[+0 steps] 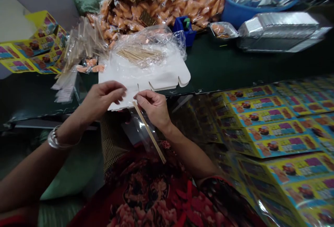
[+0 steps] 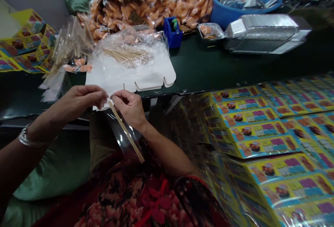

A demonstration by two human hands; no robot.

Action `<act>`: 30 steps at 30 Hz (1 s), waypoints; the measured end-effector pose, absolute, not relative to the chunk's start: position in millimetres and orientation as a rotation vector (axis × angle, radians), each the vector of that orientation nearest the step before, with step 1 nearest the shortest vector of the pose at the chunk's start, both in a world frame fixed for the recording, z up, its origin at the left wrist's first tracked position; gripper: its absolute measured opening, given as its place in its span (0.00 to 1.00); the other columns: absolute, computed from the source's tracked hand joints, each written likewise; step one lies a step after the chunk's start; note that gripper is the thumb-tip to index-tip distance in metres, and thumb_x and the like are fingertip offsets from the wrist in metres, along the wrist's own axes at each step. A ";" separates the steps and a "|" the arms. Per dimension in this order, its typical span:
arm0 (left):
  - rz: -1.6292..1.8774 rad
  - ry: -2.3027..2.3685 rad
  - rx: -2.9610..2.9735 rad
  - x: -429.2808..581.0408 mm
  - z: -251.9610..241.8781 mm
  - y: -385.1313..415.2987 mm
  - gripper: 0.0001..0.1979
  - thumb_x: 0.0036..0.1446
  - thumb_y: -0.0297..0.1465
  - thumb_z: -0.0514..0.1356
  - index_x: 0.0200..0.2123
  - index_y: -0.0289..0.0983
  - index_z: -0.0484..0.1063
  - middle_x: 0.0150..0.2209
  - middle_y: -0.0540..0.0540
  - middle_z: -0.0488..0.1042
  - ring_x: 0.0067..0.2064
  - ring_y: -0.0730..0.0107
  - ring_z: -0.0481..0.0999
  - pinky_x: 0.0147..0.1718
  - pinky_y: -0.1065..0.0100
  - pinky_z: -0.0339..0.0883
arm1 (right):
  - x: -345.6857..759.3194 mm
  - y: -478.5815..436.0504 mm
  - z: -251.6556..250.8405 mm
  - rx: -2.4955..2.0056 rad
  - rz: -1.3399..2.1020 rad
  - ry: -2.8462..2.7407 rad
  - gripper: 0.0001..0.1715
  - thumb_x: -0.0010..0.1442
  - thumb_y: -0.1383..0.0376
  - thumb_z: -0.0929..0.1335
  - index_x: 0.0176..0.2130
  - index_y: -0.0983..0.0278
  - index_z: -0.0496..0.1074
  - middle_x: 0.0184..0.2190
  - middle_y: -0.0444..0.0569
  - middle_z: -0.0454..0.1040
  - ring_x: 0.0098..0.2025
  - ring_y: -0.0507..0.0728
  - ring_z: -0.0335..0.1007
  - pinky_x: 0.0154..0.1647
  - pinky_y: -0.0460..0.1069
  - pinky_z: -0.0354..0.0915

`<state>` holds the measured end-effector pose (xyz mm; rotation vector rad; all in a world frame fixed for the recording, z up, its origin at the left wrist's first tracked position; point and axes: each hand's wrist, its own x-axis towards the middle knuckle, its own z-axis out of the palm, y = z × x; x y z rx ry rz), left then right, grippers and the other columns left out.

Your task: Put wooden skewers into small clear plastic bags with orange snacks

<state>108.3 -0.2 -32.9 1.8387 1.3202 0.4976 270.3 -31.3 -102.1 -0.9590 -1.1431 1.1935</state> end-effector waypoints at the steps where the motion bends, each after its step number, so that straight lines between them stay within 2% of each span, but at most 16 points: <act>1: 0.619 1.398 1.963 107.2 -31.5 -4.1 0.11 0.57 0.37 0.57 0.32 0.36 0.73 0.27 0.47 0.73 0.29 0.71 0.72 0.29 0.69 0.66 | 270.5 -32.1 -102.4 -0.971 1.179 -1.136 0.08 0.57 0.63 0.66 0.30 0.65 0.71 0.19 0.39 0.66 0.21 0.46 0.61 0.23 0.43 0.61; 4: 0.965 1.472 2.548 109.3 -27.3 -19.8 0.05 0.58 0.32 0.57 0.34 0.37 0.72 0.29 0.47 0.74 0.32 0.68 0.71 0.33 0.67 0.66 | 270.3 -34.4 -104.1 -0.994 1.138 -1.142 0.08 0.58 0.64 0.66 0.33 0.66 0.73 0.17 0.39 0.65 0.19 0.46 0.60 0.21 0.43 0.59; 6: 0.922 1.264 2.924 114.8 -27.7 -27.7 0.05 0.59 0.30 0.57 0.34 0.38 0.73 0.30 0.46 0.75 0.33 0.66 0.70 0.34 0.65 0.65 | 269.3 -36.6 -104.7 -1.006 1.082 -1.186 0.09 0.58 0.65 0.65 0.36 0.66 0.74 0.17 0.39 0.65 0.19 0.46 0.60 0.20 0.43 0.59; 9: 0.756 1.111 3.124 123.0 -33.5 -28.1 0.07 0.62 0.30 0.55 0.36 0.37 0.73 0.31 0.45 0.76 0.33 0.65 0.70 0.34 0.64 0.64 | 268.7 -42.3 -102.9 -1.023 0.908 -1.294 0.11 0.59 0.66 0.65 0.39 0.65 0.75 0.20 0.40 0.69 0.21 0.48 0.62 0.23 0.44 0.62; 13: 0.682 1.098 3.169 124.6 -38.0 -20.5 0.10 0.63 0.30 0.53 0.34 0.36 0.73 0.29 0.45 0.75 0.34 0.65 0.69 0.34 0.65 0.62 | 273.8 -49.6 -97.3 -1.004 0.661 -1.472 0.13 0.60 0.69 0.63 0.41 0.65 0.75 0.30 0.46 0.77 0.29 0.50 0.71 0.33 0.46 0.68; 16: 0.608 1.026 3.173 123.0 -35.9 -22.6 0.11 0.64 0.28 0.50 0.33 0.35 0.72 0.28 0.45 0.74 0.32 0.65 0.68 0.33 0.65 0.62 | 279.8 -51.2 -94.4 -0.984 0.506 -1.631 0.14 0.61 0.71 0.61 0.41 0.66 0.75 0.35 0.49 0.78 0.36 0.53 0.74 0.39 0.48 0.68; 23: 0.639 1.108 3.143 127.7 -45.7 -28.0 0.11 0.60 0.26 0.52 0.27 0.35 0.71 0.25 0.45 0.72 0.30 0.67 0.68 0.31 0.66 0.61 | 283.3 -54.3 -94.7 -1.061 0.383 -1.861 0.14 0.65 0.68 0.60 0.34 0.66 0.73 0.30 0.50 0.76 0.33 0.54 0.71 0.37 0.48 0.65; 27: 0.983 1.335 2.984 120.4 -47.6 -20.3 0.07 0.55 0.24 0.56 0.26 0.35 0.71 0.24 0.47 0.72 0.29 0.68 0.69 0.29 0.68 0.61 | 281.2 -60.2 -95.3 -1.057 0.496 -1.774 0.11 0.64 0.68 0.62 0.34 0.67 0.73 0.26 0.46 0.74 0.27 0.50 0.69 0.30 0.45 0.62; 30: 1.264 1.518 2.729 107.2 -40.0 -26.5 0.04 0.54 0.23 0.58 0.30 0.34 0.73 0.26 0.48 0.73 0.28 0.72 0.69 0.29 0.70 0.62 | 278.7 -61.2 -97.0 -1.109 0.568 -1.644 0.09 0.61 0.70 0.64 0.32 0.67 0.74 0.23 0.43 0.72 0.23 0.49 0.66 0.27 0.44 0.60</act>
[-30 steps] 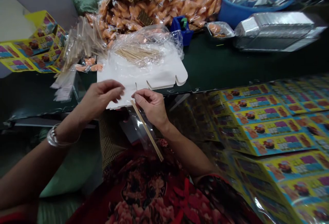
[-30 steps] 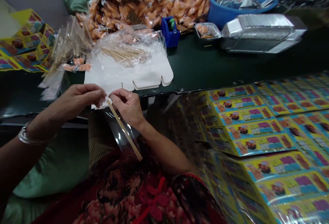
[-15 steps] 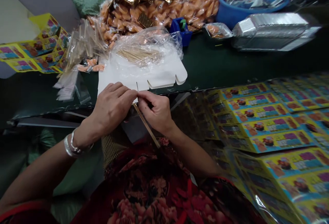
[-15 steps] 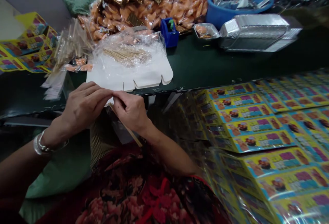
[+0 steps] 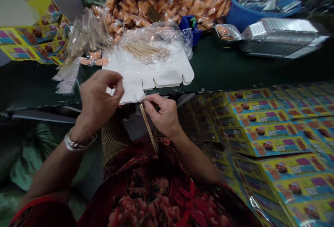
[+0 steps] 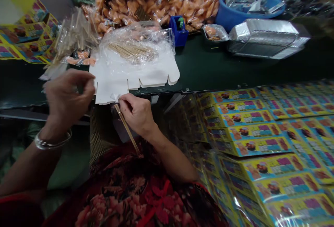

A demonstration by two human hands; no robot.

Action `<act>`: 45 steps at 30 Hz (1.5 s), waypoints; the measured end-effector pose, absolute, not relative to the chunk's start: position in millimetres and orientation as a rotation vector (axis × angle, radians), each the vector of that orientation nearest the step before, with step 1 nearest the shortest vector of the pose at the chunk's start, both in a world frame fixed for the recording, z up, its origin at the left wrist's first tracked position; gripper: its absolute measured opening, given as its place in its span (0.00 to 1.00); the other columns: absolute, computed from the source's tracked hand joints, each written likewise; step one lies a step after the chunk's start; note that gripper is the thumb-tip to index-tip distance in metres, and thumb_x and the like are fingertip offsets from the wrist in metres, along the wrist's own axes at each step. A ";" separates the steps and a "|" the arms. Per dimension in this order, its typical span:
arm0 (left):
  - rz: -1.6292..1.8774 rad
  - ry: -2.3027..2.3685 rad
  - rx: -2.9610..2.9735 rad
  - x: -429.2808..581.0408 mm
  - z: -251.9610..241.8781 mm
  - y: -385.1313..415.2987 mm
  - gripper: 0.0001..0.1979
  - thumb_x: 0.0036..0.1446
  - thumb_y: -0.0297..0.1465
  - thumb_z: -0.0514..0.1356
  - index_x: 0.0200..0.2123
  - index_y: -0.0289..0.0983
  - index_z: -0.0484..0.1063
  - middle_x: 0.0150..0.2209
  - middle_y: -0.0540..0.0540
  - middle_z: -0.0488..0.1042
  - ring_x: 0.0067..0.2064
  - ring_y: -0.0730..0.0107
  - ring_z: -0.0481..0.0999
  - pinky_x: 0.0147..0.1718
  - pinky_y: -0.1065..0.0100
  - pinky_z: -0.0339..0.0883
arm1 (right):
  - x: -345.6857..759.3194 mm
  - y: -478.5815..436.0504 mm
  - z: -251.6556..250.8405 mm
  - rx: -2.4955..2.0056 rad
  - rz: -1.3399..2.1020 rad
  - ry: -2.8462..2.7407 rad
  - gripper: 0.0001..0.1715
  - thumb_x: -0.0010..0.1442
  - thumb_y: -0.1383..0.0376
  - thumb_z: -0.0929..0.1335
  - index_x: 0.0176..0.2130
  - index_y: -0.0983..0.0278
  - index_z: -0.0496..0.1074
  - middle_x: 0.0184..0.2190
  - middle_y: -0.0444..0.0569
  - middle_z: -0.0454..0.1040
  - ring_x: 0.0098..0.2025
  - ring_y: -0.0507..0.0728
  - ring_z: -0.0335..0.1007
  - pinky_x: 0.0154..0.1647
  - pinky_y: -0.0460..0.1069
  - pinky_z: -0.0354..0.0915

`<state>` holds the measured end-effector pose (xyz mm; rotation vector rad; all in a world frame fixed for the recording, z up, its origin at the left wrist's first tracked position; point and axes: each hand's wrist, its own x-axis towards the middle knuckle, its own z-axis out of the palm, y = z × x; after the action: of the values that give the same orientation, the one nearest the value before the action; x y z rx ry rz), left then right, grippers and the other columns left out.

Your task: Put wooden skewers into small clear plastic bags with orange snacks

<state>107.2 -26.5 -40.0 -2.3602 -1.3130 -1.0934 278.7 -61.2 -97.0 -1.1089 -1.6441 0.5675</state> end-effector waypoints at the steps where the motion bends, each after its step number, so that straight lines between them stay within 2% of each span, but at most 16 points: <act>1: -1.118 -1.338 -2.371 103.7 -37.8 -31.5 0.04 0.55 0.24 0.58 0.32 0.33 0.73 0.27 0.48 0.73 0.29 0.72 0.70 0.30 0.70 0.62 | 277.5 -60.8 -97.7 -1.118 0.584 -1.616 0.09 0.60 0.71 0.64 0.32 0.67 0.74 0.22 0.43 0.72 0.23 0.48 0.65 0.26 0.44 0.60; 6: -0.903 -1.145 -2.720 103.5 -43.2 -49.7 0.06 0.60 0.29 0.57 0.38 0.34 0.74 0.30 0.47 0.75 0.32 0.70 0.72 0.31 0.70 0.64 | 269.3 -60.5 -99.0 -1.066 0.594 -1.638 0.08 0.60 0.71 0.65 0.33 0.68 0.74 0.25 0.44 0.74 0.25 0.49 0.69 0.28 0.44 0.63; 12: -0.928 -1.181 -2.809 103.5 -48.4 -43.5 0.06 0.61 0.29 0.56 0.35 0.35 0.74 0.29 0.47 0.75 0.32 0.71 0.73 0.31 0.71 0.64 | 269.0 -63.7 -97.1 -0.951 0.561 -1.727 0.12 0.62 0.72 0.63 0.42 0.65 0.74 0.37 0.48 0.79 0.37 0.52 0.75 0.39 0.46 0.69; 15: -0.872 -1.158 -2.808 102.9 -49.9 -46.4 0.08 0.62 0.28 0.55 0.34 0.35 0.73 0.28 0.47 0.74 0.32 0.71 0.72 0.31 0.70 0.64 | 269.8 -63.7 -96.9 -0.927 0.538 -1.771 0.12 0.63 0.72 0.62 0.41 0.66 0.74 0.36 0.48 0.79 0.36 0.52 0.75 0.38 0.46 0.68; 19: -0.820 -1.242 -2.577 111.2 -57.9 -43.2 0.07 0.58 0.26 0.55 0.28 0.36 0.71 0.24 0.48 0.71 0.30 0.69 0.69 0.31 0.67 0.62 | 265.6 -66.0 -94.5 -0.995 0.514 -1.794 0.10 0.62 0.71 0.63 0.38 0.67 0.74 0.30 0.47 0.77 0.30 0.51 0.73 0.33 0.45 0.67; 22: -0.966 -1.400 -2.401 106.0 -54.1 -33.9 0.06 0.54 0.25 0.57 0.26 0.37 0.71 0.25 0.49 0.72 0.29 0.69 0.69 0.31 0.65 0.63 | 263.5 -69.2 -92.4 -1.094 0.540 -1.717 0.09 0.61 0.71 0.63 0.36 0.66 0.74 0.26 0.45 0.75 0.26 0.50 0.71 0.29 0.45 0.65; 27: -1.516 -2.008 -2.273 31.1 -62.2 -64.5 0.03 0.55 0.29 0.59 0.33 0.39 0.73 0.29 0.50 0.75 0.29 0.71 0.71 0.30 0.67 0.66 | 268.5 -68.2 -95.7 -1.155 0.627 -1.532 0.07 0.61 0.67 0.64 0.36 0.64 0.73 0.24 0.43 0.74 0.24 0.50 0.70 0.26 0.45 0.67; 28: -1.473 -2.169 -2.401 11.6 -75.1 -81.0 0.04 0.55 0.31 0.59 0.33 0.39 0.73 0.28 0.50 0.74 0.27 0.70 0.71 0.27 0.68 0.67 | 269.4 -66.8 -97.1 -1.160 0.648 -1.499 0.07 0.61 0.66 0.65 0.37 0.64 0.73 0.23 0.42 0.74 0.24 0.50 0.70 0.27 0.45 0.68; 30: -1.091 -2.400 -2.759 -20.7 -109.3 -117.5 0.09 0.55 0.34 0.56 0.27 0.38 0.72 0.21 0.51 0.70 0.21 0.71 0.67 0.20 0.70 0.64 | 269.6 -63.5 -99.9 -1.166 0.680 -1.452 0.08 0.60 0.66 0.65 0.40 0.64 0.73 0.23 0.42 0.74 0.23 0.50 0.71 0.27 0.46 0.69; 33: -0.589 -2.426 -3.005 -37.2 -149.2 -157.0 0.15 0.53 0.33 0.55 0.15 0.40 0.67 0.13 0.53 0.60 0.15 0.70 0.61 0.14 0.71 0.58 | 264.9 -60.4 -102.8 -1.147 0.685 -1.460 0.10 0.60 0.65 0.66 0.42 0.65 0.72 0.23 0.43 0.75 0.24 0.50 0.72 0.29 0.46 0.70; 35: -0.555 -2.431 -3.024 -23.8 -148.2 -158.5 0.13 0.54 0.32 0.56 0.19 0.39 0.71 0.16 0.50 0.68 0.19 0.69 0.68 0.18 0.72 0.62 | 259.1 -60.7 -103.2 -1.122 0.668 -1.490 0.08 0.60 0.66 0.65 0.39 0.65 0.73 0.24 0.43 0.75 0.25 0.50 0.72 0.29 0.46 0.70; 37: -0.753 -2.441 -2.997 3.6 -125.9 -139.5 0.09 0.56 0.33 0.57 0.32 0.39 0.76 0.27 0.47 0.76 0.29 0.67 0.75 0.27 0.71 0.67 | 252.6 -62.9 -101.9 -1.111 0.630 -1.523 0.07 0.60 0.67 0.65 0.36 0.65 0.73 0.25 0.44 0.75 0.25 0.50 0.71 0.28 0.46 0.69; 38: -0.959 -2.449 -2.936 19.7 -110.9 -125.4 0.10 0.57 0.35 0.57 0.39 0.39 0.76 0.32 0.46 0.77 0.33 0.66 0.76 0.31 0.71 0.69 | 249.5 -64.5 -100.6 -1.113 0.607 -1.540 0.07 0.60 0.68 0.65 0.35 0.64 0.73 0.25 0.44 0.75 0.25 0.50 0.71 0.28 0.45 0.68; 40: -1.463 -2.317 -2.926 51.5 -84.0 -96.3 0.18 0.54 0.37 0.62 0.48 0.39 0.72 0.38 0.44 0.77 0.37 0.67 0.75 0.33 0.71 0.69 | 245.0 -67.7 -97.0 -1.116 0.569 -1.579 0.07 0.60 0.69 0.64 0.34 0.64 0.73 0.26 0.44 0.75 0.26 0.49 0.70 0.29 0.45 0.67; 42: -1.875 -2.212 -2.826 76.9 -71.4 -73.9 0.16 0.51 0.36 0.64 0.44 0.38 0.74 0.35 0.45 0.76 0.32 0.72 0.73 0.28 0.73 0.67 | 243.4 -70.4 -94.1 -1.117 0.567 -1.594 0.06 0.60 0.69 0.65 0.33 0.64 0.72 0.27 0.44 0.75 0.26 0.49 0.70 0.29 0.45 0.67; 45: -2.169 -2.211 -2.713 95.5 -81.0 -58.5 0.06 0.53 0.33 0.63 0.33 0.37 0.74 0.22 0.51 0.70 0.22 0.77 0.66 0.20 0.74 0.61 | 245.5 -71.7 -96.2 -1.085 0.753 -1.520 0.05 0.60 0.68 0.65 0.34 0.64 0.71 0.25 0.43 0.74 0.25 0.49 0.70 0.27 0.44 0.67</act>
<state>95.5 -58.5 -81.0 -2.7134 -2.2111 -2.1685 245.5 -71.7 -96.2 -1.0851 -1.5196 0.7530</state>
